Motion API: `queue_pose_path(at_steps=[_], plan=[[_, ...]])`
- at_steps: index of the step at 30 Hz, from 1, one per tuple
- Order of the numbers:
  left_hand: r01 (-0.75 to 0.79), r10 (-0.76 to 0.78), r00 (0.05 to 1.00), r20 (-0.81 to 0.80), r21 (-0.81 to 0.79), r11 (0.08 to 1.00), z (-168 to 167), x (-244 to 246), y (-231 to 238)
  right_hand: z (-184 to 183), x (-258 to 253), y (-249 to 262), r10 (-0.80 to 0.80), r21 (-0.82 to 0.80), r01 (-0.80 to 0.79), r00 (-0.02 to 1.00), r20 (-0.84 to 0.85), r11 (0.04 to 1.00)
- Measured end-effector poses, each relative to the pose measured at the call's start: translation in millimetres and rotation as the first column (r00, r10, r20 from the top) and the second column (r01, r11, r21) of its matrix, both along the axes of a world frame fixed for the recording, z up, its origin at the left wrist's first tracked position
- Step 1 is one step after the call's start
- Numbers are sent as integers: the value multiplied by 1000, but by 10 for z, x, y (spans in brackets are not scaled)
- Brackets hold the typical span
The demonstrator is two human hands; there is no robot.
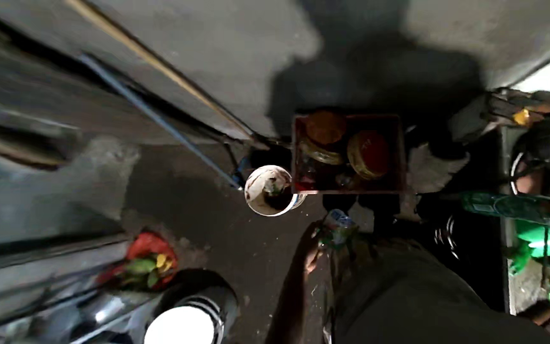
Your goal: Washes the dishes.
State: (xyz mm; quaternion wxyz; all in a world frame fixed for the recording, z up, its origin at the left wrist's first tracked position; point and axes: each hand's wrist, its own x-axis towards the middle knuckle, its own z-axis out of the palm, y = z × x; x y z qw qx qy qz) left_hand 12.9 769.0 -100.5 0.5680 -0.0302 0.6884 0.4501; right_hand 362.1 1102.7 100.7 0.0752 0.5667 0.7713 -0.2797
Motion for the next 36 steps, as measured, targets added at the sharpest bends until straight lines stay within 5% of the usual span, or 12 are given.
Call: queue_pose_path(at_steps=[3, 9, 15, 17, 22, 27, 32, 36], plan=[[-191, 174, 974, -143, -121, 974, -320, -298, -514, -34, -441, -131, 126, 21, -124, 989, -73, 992], [-611, 598, 786, -159, -55, 789, -615, -1022, -946, -68, -1072, -425, 240, -14, -243, 964, -115, 970], [-668, 685, 648, -333, 182, 721, -708, -1712, -884, -149, -1397, -622, 327, -29, -334, 935, -135, 942], [-596, 612, 631, -477, 207, 776, -862, -1857, -872, -160, -1476, -663, 332, -40, -338, 937, -113, 940], [-290, 163, 798, -580, -133, 948, -1021, -1758, -752, -232, -1523, -704, 383, -20, -390, 911, -152, 921], [-59, 25, 856, -517, -50, 997, -1075, -1086, -664, -192, -1549, -722, 472, 59, -472, 852, -227, 880], [300, -262, 883, -389, 40, 953, -328, -579, -358, -67, -1677, -899, 572, 103, -568, 772, -278, 817], [628, -466, 742, -481, 255, 736, 369, -343, 263, 89, -1716, -967, 515, 18, -529, 818, -256, 849]])
